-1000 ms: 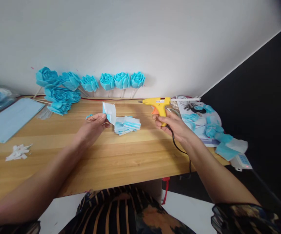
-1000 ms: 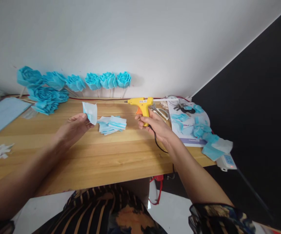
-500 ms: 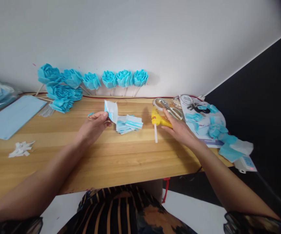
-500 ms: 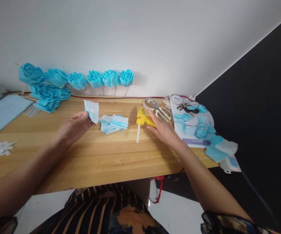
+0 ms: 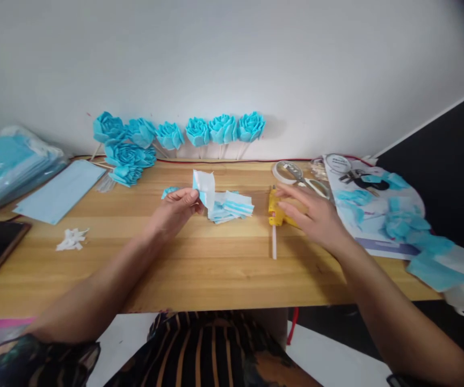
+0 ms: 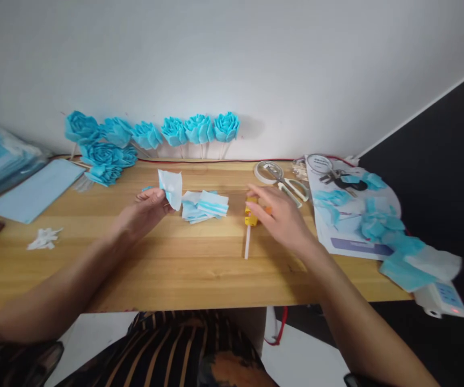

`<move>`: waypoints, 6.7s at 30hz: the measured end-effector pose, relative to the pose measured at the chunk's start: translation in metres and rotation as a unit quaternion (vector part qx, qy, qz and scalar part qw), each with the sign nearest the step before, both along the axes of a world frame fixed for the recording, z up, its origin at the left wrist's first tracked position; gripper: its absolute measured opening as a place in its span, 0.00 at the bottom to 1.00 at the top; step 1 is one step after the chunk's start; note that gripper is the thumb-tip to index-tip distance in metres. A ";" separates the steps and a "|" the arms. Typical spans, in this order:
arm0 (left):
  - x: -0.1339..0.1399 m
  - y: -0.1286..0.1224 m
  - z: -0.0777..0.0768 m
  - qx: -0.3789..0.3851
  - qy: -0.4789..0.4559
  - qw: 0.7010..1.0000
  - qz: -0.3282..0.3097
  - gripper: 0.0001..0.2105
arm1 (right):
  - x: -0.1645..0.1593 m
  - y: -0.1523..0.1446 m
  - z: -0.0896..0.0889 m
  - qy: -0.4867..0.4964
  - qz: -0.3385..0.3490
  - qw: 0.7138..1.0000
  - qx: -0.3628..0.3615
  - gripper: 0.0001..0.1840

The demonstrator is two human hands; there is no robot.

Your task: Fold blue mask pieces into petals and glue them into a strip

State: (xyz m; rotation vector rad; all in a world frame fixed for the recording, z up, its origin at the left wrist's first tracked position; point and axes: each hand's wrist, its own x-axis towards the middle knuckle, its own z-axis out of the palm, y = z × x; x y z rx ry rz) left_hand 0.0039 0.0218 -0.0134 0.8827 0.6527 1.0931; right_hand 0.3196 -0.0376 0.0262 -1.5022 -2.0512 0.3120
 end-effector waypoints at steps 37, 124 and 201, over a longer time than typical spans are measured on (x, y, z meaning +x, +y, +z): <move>0.007 -0.011 -0.001 0.049 0.121 0.991 0.011 0.17 | -0.128 0.020 -0.024 0.323 0.070 0.937 -0.111 0.36; 0.009 -0.010 0.000 0.017 0.138 0.990 0.027 0.17 | -0.105 0.019 -0.018 0.221 0.115 0.968 -0.018 0.20; 0.005 -0.002 0.023 -0.238 -0.085 0.967 0.033 0.05 | 0.012 -0.012 -0.031 -0.188 -0.052 0.980 -0.025 0.31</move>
